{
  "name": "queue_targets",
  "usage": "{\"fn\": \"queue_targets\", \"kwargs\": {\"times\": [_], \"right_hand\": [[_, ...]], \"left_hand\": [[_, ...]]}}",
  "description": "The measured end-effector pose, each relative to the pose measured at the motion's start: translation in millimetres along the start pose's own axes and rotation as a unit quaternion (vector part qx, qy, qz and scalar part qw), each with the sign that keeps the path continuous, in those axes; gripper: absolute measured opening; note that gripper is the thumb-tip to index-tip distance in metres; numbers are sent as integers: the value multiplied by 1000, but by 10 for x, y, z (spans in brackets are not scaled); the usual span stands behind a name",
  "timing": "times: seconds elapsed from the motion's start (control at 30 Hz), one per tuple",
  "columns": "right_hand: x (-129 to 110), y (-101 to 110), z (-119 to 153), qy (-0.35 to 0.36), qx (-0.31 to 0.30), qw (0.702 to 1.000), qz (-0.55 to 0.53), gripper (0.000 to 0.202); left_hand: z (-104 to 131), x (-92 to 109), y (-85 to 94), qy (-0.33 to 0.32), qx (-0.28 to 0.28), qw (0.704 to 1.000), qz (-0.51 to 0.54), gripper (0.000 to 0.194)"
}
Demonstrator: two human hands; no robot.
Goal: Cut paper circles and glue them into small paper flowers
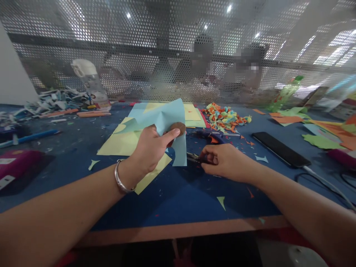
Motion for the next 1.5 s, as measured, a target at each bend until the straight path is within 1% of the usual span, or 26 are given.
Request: {"fn": "queue_targets", "kwargs": {"times": [0.1, 0.23, 0.33, 0.37, 0.43, 0.5, 0.57, 0.63, 0.7, 0.77, 1.0, 1.07, 1.13, 1.3, 1.37, 1.5], "right_hand": [[-4, 27, 3, -16, 17, 999, 24, 17], [5, 56, -19, -22, 30, 998, 41, 25], [61, 104, -60, -28, 46, 998, 18, 32], [87, 128, -72, -31, 53, 998, -8, 35], [134, 183, -80, -32, 70, 993, -92, 39], [153, 215, -67, -23, 72, 977, -198, 42], [132, 215, -39, -8, 57, 955, -290, 42], [89, 195, -10, 3, 36, 939, -343, 41], [52, 181, 8, 11, 25, 930, -368, 41], [32, 175, 13, 16, 17, 924, -382, 41], [-13, 180, 39, 35, 5, 912, -408, 39], [-34, 174, 50, 39, -1, 912, -408, 39], [-43, 175, 55, 40, -1, 912, -409, 38], [-35, 174, 48, 48, -8, 908, -416, 35], [-37, 167, 47, 52, -14, 907, -418, 35], [-44, 168, 58, 54, -16, 906, -419, 35]], "left_hand": [[11, 24, -13, 0, 1, 1000, 2, 21], [24, 14, -39, 0, -12, 1000, -7, 19], [31, -22, -58, 9, -22, 1000, 12, 16], [34, -31, -63, 11, -23, 999, 21, 18], [44, -38, -81, 16, -29, 999, 39, 20], [64, -33, -110, 24, -38, 997, 58, 22], [92, -26, -151, 35, -52, 995, 75, 23], [122, -14, -193, 43, -69, 993, 81, 24], [146, 1, -232, 48, -86, 991, 86, 24], [160, 18, -254, 55, -89, 989, 102, 23], [168, 44, -256, 88, -52, 981, 163, 17], [179, 37, -275, 94, -59, 977, 180, 17], [195, 31, -309, 98, -79, 973, 192, 19], [225, 19, -361, 102, -115, 968, 197, 21], [232, 11, -359, 110, -119, 968, 194, 23], [236, 15, -339, 125, -107, 968, 187, 26]]}}
Point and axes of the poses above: each hand's wrist, its own z-axis away from the middle knuckle, its own y-axis out of the back of the hand, x = y × z, the point moved 7 cm from there along -z, towards the middle knuckle, and after that the axes turned 10 degrees about -y, right-handed, at the moved point
